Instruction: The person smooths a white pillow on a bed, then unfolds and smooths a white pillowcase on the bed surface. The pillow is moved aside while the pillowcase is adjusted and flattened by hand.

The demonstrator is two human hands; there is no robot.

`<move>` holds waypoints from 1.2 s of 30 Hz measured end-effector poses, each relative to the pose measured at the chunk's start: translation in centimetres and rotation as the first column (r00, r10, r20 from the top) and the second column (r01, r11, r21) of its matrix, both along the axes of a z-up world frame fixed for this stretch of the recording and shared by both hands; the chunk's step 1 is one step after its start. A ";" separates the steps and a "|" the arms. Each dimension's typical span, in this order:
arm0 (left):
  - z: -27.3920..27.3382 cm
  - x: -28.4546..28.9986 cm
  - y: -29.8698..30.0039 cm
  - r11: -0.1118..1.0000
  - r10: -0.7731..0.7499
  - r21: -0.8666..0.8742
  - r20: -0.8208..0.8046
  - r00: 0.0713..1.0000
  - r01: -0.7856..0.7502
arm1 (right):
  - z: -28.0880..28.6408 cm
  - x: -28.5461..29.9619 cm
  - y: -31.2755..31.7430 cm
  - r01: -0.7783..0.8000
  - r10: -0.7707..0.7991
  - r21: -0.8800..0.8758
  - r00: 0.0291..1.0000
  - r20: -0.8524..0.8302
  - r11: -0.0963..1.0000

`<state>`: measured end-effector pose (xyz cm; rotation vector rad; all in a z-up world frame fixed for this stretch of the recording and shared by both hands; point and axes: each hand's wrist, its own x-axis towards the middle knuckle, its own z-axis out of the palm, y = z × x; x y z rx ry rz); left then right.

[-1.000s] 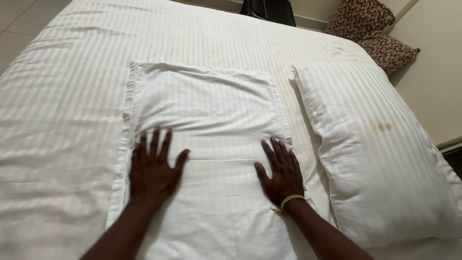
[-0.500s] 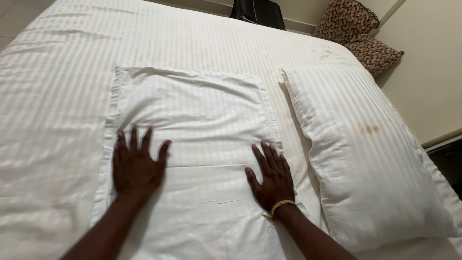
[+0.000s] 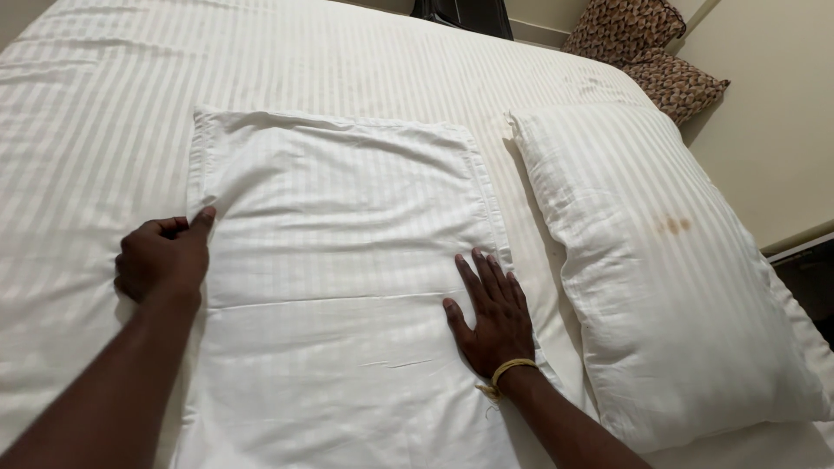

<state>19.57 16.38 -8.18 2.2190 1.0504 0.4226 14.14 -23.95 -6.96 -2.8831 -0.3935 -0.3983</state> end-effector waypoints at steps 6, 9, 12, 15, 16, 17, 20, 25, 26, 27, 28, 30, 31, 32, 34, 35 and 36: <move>0.0 1.1 2.1 0.927 0.124 -0.367 0.099 0.987 -0.080 | 0.0 -0.1 0.2 -0.006 0.006 0.019 1.000 -0.003 1.000; -0.2 1.3 3.3 0.918 0.135 -0.390 0.129 0.982 -0.074 | 0.0 -0.1 0.1 -0.003 0.003 0.017 1.000 0.011 1.000; 0.6 0.7 3.4 0.976 0.040 -0.218 0.078 0.996 -0.022 | 0.1 -0.1 0.1 -0.004 0.004 0.019 1.000 0.011 1.000; 0.9 0.6 2.3 0.998 -0.027 -0.061 0.000 1.000 0.027 | 0.0 0.0 0.1 0.001 -0.001 0.017 1.000 0.003 1.000; 0.7 0.8 1.5 0.997 -0.076 0.019 -0.001 0.997 0.076 | 0.0 0.1 0.0 0.002 -0.002 0.014 1.000 0.004 1.000; 0.3 0.9 0.8 0.987 -0.125 0.099 -0.008 0.992 0.125 | -0.1 0.0 0.0 0.002 -0.002 0.012 1.000 0.002 1.000; -1.6 1.2 -3.8 0.850 -0.381 0.406 0.035 0.924 0.335 | 0.2 0.0 0.2 -0.007 0.007 0.021 1.000 0.001 1.000; -0.7 -0.8 -11.7 0.699 -0.578 0.458 -0.090 0.811 0.549 | 0.0 0.0 0.0 -0.003 0.003 0.015 1.000 0.008 1.000; -0.7 -1.3 -12.7 0.702 -0.594 0.418 -0.104 0.798 0.577 | -0.1 0.1 -0.1 -0.003 0.003 0.008 1.000 0.007 1.000; -0.7 -1.5 -13.0 0.700 -0.596 0.418 -0.106 0.796 0.579 | -0.2 0.1 -0.2 -0.001 0.001 0.009 1.000 0.006 1.000; -0.7 -1.6 -13.3 0.706 -0.597 0.421 -0.080 0.798 0.570 | -0.2 0.0 -0.2 0.001 -0.001 0.007 1.000 -0.001 1.000; -0.7 -1.9 -13.3 0.711 -0.594 0.430 -0.057 0.803 0.557 | -0.1 0.0 -0.1 -0.002 0.002 0.014 1.000 -0.004 1.000; -1.0 -2.0 -13.4 0.712 -0.590 0.440 -0.047 0.806 0.547 | -0.1 -0.1 -0.2 -0.006 0.006 0.012 1.000 -0.006 1.000; -1.2 -2.1 -13.4 0.713 -0.587 0.451 -0.037 0.809 0.537 | -0.1 -0.2 -0.2 -0.010 0.010 0.010 1.000 -0.009 1.000; -0.6 -1.8 -13.6 0.710 -0.582 0.477 -0.016 0.813 0.518 | -0.2 0.5 -0.1 -0.013 0.013 -0.014 1.000 0.010 1.000; -0.6 -2.1 -13.6 0.714 -0.571 0.490 -0.004 0.821 0.500 | -0.4 0.5 -0.1 -0.024 0.024 -0.045 1.000 0.013 0.999; -0.5 -2.2 -13.6 0.719 -0.564 0.488 -0.009 0.826 0.496 | -0.8 0.8 0.5 -0.033 0.033 -0.044 0.999 0.008 0.998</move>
